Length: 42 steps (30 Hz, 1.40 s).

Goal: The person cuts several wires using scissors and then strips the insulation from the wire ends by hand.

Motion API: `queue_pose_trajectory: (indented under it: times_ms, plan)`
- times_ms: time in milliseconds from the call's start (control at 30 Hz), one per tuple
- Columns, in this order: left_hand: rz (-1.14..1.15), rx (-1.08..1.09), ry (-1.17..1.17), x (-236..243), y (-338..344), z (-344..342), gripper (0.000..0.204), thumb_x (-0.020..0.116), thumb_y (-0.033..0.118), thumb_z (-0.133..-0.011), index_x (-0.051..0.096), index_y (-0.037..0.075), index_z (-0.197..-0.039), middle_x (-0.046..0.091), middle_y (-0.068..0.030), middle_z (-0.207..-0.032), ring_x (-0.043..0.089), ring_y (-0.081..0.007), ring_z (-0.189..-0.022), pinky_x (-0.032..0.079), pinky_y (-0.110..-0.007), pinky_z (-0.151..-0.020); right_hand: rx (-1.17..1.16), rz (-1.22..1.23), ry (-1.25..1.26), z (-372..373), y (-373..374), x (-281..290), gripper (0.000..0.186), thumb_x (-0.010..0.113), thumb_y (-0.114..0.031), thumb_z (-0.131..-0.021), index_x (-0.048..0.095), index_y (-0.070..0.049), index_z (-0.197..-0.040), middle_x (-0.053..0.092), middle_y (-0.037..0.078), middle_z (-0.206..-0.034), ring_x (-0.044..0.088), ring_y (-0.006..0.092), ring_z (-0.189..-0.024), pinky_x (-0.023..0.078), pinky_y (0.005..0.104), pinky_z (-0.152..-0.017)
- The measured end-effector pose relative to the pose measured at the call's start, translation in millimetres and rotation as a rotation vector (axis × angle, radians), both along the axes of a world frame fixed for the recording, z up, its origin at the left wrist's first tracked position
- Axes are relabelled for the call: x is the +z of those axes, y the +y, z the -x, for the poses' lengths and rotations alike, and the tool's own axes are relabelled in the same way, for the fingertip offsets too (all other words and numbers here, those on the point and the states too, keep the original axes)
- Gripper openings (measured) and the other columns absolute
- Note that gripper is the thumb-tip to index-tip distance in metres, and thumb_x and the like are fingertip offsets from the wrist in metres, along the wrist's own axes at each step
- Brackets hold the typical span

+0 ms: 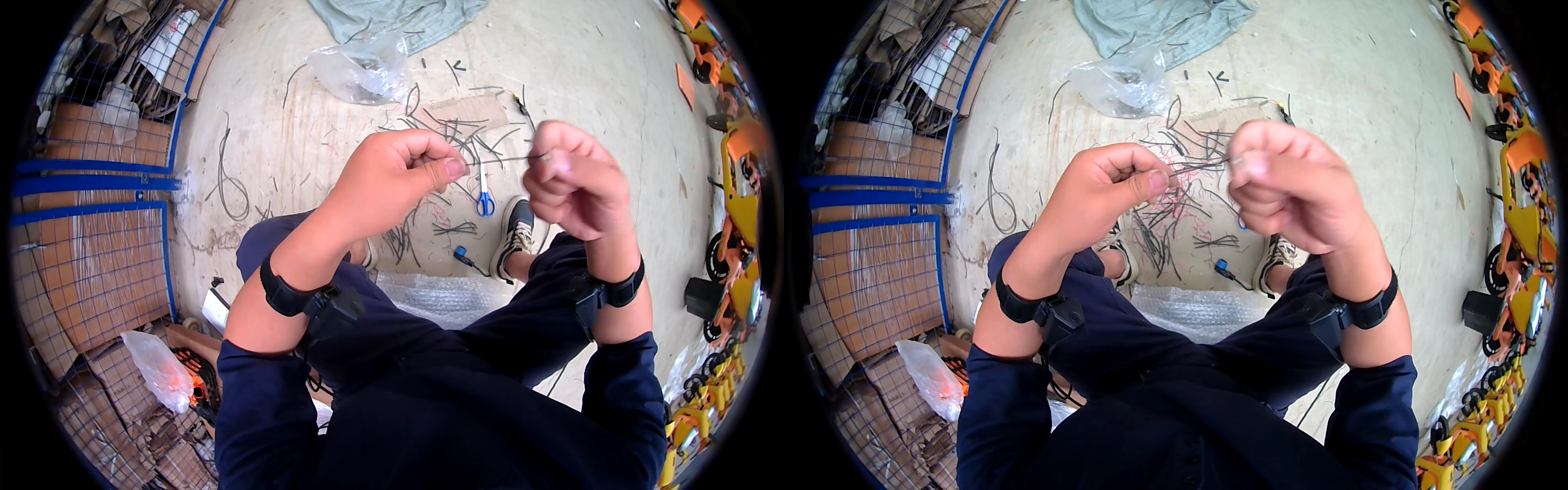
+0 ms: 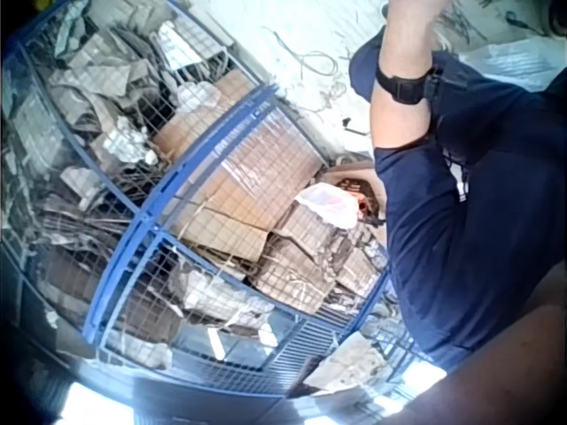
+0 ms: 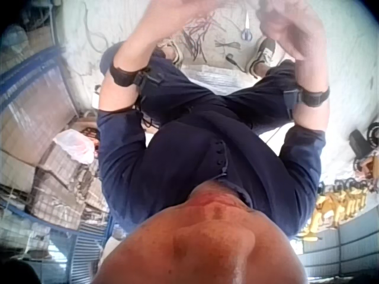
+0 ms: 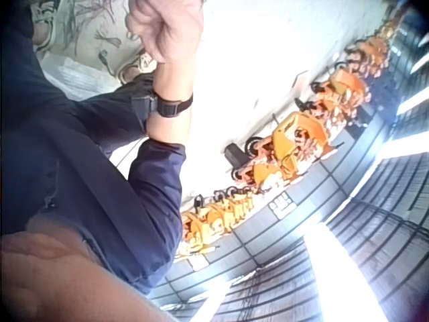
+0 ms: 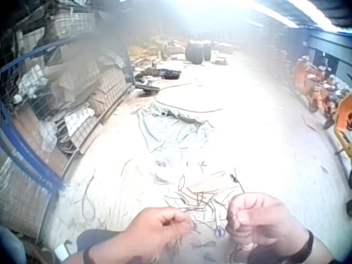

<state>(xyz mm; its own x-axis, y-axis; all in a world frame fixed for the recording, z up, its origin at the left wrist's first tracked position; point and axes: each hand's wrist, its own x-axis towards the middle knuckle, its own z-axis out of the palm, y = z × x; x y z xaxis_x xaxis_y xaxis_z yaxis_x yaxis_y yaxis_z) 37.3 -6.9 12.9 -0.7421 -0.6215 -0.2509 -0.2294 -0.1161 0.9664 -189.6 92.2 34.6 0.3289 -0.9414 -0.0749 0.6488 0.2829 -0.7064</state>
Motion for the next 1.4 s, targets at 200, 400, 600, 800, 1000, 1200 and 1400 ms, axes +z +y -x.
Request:
queue_pose_trajectory:
  times_ms: [200, 400, 600, 800, 1000, 1200, 1400]
  plan:
    - [0.126, 0.114, -0.121, -7.0, -2.5, 0.9, 0.016, 0.067, 0.012, -0.091, 0.068, -0.003, -0.097, 0.066, -0.0013, -0.082, 0.055, -0.0059, -0.074, 0.044, -0.023, -0.068, -0.046, 0.169, -0.210, 18.8, -5.8, -3.1, 0.014, 0.048, -0.012, -0.098, 0.053, 0.000, -0.102, 0.030, -0.005, -0.065, 0.027, 0.0064, -0.056, 0.024, 0.0214, -0.045]
    - [0.206, 0.102, -0.191, -12.0, -8.9, -3.2, 0.016, 0.068, 0.012, -0.090, 0.068, -0.002, -0.096, 0.066, -0.0005, -0.081, 0.054, -0.0070, -0.075, 0.045, -0.024, -0.069, -0.062, 0.341, -0.312, 46.8, -6.7, 0.6, 0.015, 0.043, -0.013, -0.100, 0.049, -0.002, -0.108, 0.036, -0.003, -0.072, 0.029, 0.0079, -0.060, 0.028, 0.0218, -0.048]
    - [0.707, 0.178, -0.108, -20.8, -0.9, 2.9, 0.015, 0.068, 0.014, -0.089, 0.065, 0.001, -0.094, 0.060, -0.0012, -0.078, 0.055, -0.0117, -0.074, 0.046, -0.026, -0.073, -0.268, 0.146, -0.076, 22.8, -2.2, 4.3, 0.013, 0.049, -0.013, -0.097, 0.052, -0.001, -0.102, 0.029, -0.006, -0.062, 0.026, 0.0054, -0.053, 0.024, 0.0205, -0.044]
    - [0.587, 0.081, 0.110, 5.6, 15.3, 6.7, 0.026, 0.069, 0.026, -0.090, 0.057, 0.003, -0.082, 0.054, -0.0042, -0.072, 0.053, -0.0164, -0.063, 0.044, -0.027, -0.061, -0.199, 0.012, 0.263, -16.7, 2.0, -3.5, 0.013, 0.055, -0.013, -0.096, 0.061, -0.001, -0.095, 0.043, -0.005, -0.063, 0.030, 0.0033, -0.049, 0.025, 0.0211, -0.044]
    - [0.904, -0.038, 0.147, 3.5, 19.9, 8.8, 0.024, 0.063, 0.020, -0.093, 0.056, 0.002, -0.079, 0.050, -0.0084, -0.069, 0.050, -0.0201, -0.057, 0.040, -0.029, -0.051, -0.227, 0.112, 0.644, -40.8, 10.1, -5.1, 0.008, 0.058, -0.009, -0.096, 0.061, -0.003, -0.092, 0.050, -0.007, -0.070, 0.039, 0.0003, -0.064, 0.033, 0.0188, -0.056]
    - [0.968, 0.022, 0.182, -0.6, 21.1, 10.3, 0.015, 0.056, 0.006, -0.091, 0.055, 0.001, -0.077, 0.050, -0.0117, -0.066, 0.049, -0.0268, -0.054, 0.040, -0.034, -0.049, -0.244, 0.248, 0.820, -44.1, 8.9, -15.6, 0.006, 0.058, -0.007, -0.095, 0.060, -0.003, -0.092, 0.047, -0.007, -0.070, 0.037, 0.0019, -0.063, 0.033, 0.0200, -0.056]
    - [0.952, -0.057, 0.139, 6.2, 21.1, 5.0, 0.018, 0.055, 0.007, -0.092, 0.054, 0.000, -0.075, 0.049, -0.0092, -0.060, 0.047, -0.0251, -0.050, 0.040, -0.033, -0.049, -0.127, 0.113, 0.619, -42.6, 8.7, -9.4, 0.010, 0.057, -0.011, -0.096, 0.060, -0.002, -0.092, 0.047, -0.006, -0.070, 0.037, 0.0027, -0.060, 0.031, 0.0206, -0.053]
